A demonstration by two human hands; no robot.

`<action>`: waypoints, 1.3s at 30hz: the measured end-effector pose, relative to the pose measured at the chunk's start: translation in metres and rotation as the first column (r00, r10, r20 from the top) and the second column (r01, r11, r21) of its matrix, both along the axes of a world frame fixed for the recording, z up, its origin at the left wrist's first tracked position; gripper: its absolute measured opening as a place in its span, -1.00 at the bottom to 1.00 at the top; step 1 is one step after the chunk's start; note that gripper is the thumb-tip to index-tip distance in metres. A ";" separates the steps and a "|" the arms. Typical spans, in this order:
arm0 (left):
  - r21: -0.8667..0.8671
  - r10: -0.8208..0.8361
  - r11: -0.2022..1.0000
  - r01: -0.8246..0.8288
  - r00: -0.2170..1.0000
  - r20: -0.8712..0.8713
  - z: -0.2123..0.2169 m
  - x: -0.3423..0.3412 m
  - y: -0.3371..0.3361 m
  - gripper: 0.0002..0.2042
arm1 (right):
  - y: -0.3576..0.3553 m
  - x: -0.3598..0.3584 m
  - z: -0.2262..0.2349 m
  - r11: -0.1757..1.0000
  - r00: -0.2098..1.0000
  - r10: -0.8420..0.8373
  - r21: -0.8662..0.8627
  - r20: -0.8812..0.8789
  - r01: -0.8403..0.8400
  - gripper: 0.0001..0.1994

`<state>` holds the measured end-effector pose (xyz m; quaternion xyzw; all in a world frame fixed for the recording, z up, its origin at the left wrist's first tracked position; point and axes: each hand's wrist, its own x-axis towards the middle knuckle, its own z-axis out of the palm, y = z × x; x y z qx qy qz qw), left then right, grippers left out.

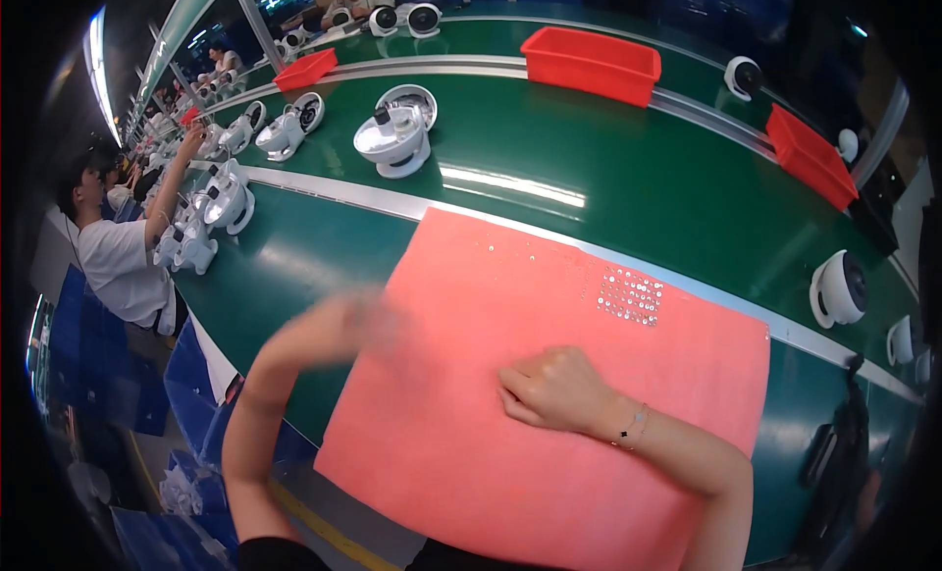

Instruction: Assembling the internal components and housing for dome security cameras on an assembly line.

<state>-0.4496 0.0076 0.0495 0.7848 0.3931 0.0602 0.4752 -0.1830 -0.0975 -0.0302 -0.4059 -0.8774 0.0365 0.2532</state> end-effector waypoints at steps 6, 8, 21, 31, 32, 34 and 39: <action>-0.715 0.755 0.654 -0.245 0.164 0.635 -0.052 0.038 0.177 -0.21 | -0.008 -0.010 0.004 0.999 0.999 0.021 0.047 -0.043 -0.019 -0.80; -0.717 0.733 0.680 -0.153 0.122 0.669 -0.074 0.061 0.202 -0.32 | -0.007 -0.008 0.003 0.998 1.000 -0.009 0.065 -0.026 0.011 -0.81; -0.597 0.621 0.784 -0.173 0.225 0.751 -0.012 0.064 0.110 -0.38 | -0.002 0.006 0.024 0.987 0.990 -0.106 0.110 -0.091 0.116 -0.75; -0.603 0.535 0.788 -0.123 0.620 0.574 0.012 0.040 0.001 -0.46 | -0.014 0.041 0.048 0.637 0.914 -0.401 0.736 0.063 0.229 -0.55; -0.611 0.542 0.782 -0.122 0.617 0.571 0.015 0.044 -0.006 -0.46 | -0.019 0.042 0.047 0.631 0.935 -0.352 0.747 0.036 0.209 -0.57; -0.574 0.558 0.792 -0.211 0.631 0.539 0.028 0.059 -0.024 -0.45 | -0.031 0.050 0.040 0.587 0.925 -0.378 0.780 0.028 0.217 -0.62; -0.547 0.521 0.812 -0.204 0.676 0.521 0.019 0.071 -0.027 -0.41 | -0.056 0.073 0.050 0.644 0.947 -0.319 0.743 0.044 0.183 -0.71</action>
